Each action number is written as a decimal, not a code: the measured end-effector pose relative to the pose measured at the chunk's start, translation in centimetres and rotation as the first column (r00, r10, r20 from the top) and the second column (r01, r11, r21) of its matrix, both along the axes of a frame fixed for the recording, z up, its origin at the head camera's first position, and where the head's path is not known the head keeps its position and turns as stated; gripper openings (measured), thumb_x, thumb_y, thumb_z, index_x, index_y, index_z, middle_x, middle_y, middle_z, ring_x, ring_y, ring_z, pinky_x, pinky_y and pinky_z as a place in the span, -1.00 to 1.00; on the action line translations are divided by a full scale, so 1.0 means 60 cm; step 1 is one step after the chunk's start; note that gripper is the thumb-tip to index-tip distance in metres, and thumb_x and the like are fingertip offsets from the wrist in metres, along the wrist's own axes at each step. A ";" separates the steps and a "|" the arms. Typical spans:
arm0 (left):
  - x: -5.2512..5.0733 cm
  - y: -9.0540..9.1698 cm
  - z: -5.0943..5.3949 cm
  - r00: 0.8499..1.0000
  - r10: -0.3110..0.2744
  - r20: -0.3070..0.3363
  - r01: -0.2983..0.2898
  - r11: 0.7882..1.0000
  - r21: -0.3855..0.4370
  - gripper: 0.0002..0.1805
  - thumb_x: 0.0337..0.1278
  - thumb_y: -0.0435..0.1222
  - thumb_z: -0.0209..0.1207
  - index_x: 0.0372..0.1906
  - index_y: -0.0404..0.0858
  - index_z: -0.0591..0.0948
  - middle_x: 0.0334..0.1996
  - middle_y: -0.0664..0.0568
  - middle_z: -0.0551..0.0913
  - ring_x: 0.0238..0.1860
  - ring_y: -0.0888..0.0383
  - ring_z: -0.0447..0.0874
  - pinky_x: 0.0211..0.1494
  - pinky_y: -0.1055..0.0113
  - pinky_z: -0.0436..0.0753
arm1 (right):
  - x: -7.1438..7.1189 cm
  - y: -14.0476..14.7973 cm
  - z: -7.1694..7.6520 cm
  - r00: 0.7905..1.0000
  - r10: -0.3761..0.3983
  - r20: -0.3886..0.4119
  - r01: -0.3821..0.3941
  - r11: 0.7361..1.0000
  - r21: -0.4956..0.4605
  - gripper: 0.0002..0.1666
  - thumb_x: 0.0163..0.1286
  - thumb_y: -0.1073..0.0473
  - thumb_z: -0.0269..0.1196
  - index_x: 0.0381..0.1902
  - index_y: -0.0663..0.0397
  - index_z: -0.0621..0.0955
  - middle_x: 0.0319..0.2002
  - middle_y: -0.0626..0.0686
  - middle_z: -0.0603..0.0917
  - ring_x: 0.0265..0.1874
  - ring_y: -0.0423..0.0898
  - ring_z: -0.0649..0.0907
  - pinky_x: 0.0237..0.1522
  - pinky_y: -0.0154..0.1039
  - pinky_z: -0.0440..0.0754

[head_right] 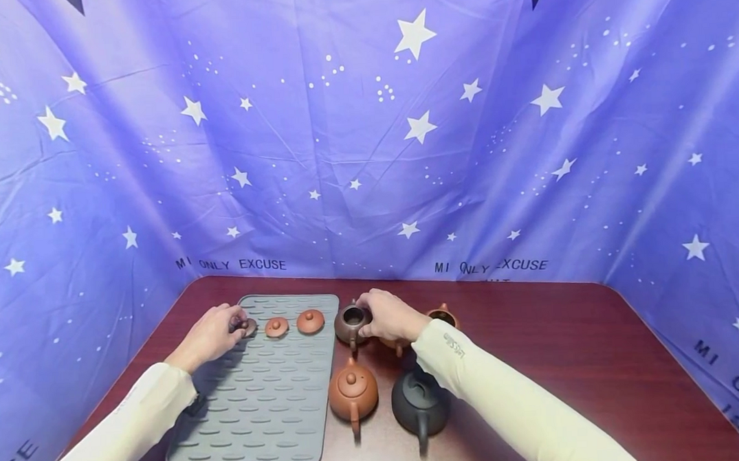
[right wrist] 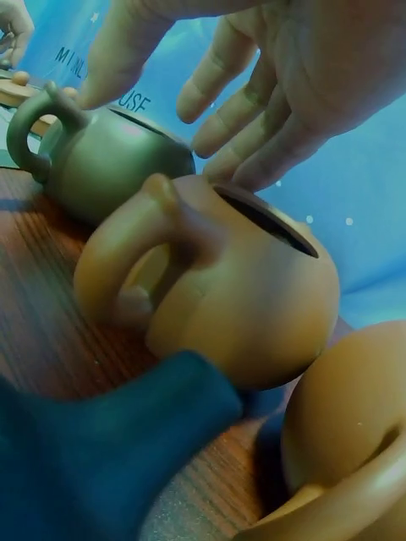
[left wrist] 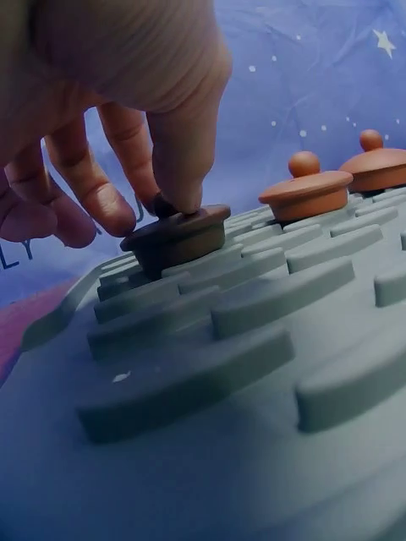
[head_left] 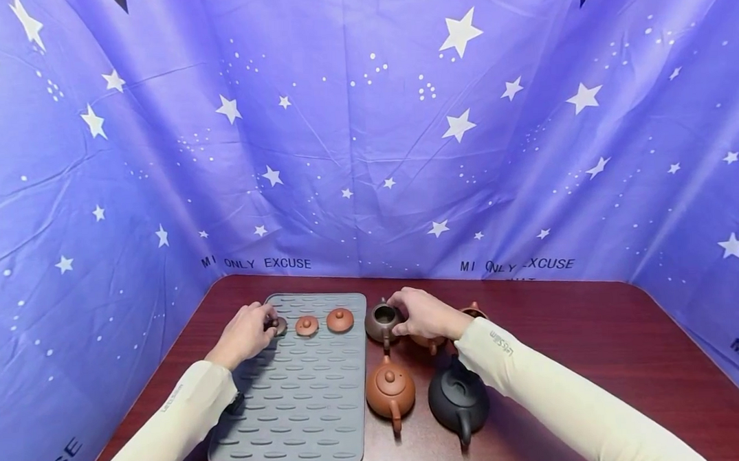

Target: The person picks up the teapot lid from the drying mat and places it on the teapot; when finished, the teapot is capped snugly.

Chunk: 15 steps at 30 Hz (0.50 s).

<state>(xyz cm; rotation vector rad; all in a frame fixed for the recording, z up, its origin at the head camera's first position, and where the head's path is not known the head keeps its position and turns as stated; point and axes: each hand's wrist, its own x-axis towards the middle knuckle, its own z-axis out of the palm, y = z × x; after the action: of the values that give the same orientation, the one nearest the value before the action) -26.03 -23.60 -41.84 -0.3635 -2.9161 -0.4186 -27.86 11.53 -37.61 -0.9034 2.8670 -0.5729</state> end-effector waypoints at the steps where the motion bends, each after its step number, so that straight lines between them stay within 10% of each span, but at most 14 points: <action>1: -0.001 0.000 -0.001 1.000 -0.003 -0.010 0.003 1.000 0.000 -0.87 -0.02 -0.39 0.29 -0.31 -0.22 0.61 -0.40 0.01 0.48 -0.29 -0.02 0.44 -0.20 0.08 0.46 | -0.001 -0.001 -0.001 1.000 -0.014 0.002 0.014 1.000 -0.002 -0.42 0.07 0.16 0.45 0.05 0.24 0.56 -0.07 0.10 0.58 -0.06 -0.01 0.55 0.02 -0.13 0.46; 15: -0.011 0.009 0.001 0.987 -0.082 -0.138 0.085 0.996 0.020 -0.88 0.02 -0.45 0.25 -0.38 -0.23 0.53 -0.44 0.03 0.43 -0.31 0.00 0.44 -0.21 0.10 0.46 | -0.019 -0.012 -0.010 0.998 -0.056 0.025 0.055 0.997 0.057 -0.46 0.09 0.15 0.44 0.01 0.25 0.56 -0.13 0.12 0.62 -0.14 -0.03 0.57 -0.04 -0.15 0.48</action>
<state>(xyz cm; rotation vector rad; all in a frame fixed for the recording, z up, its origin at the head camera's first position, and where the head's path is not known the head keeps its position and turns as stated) -26.69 -23.04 -41.77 -0.4917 -2.7666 -0.4249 -29.00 10.82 -38.23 -0.8044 2.8768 -0.5025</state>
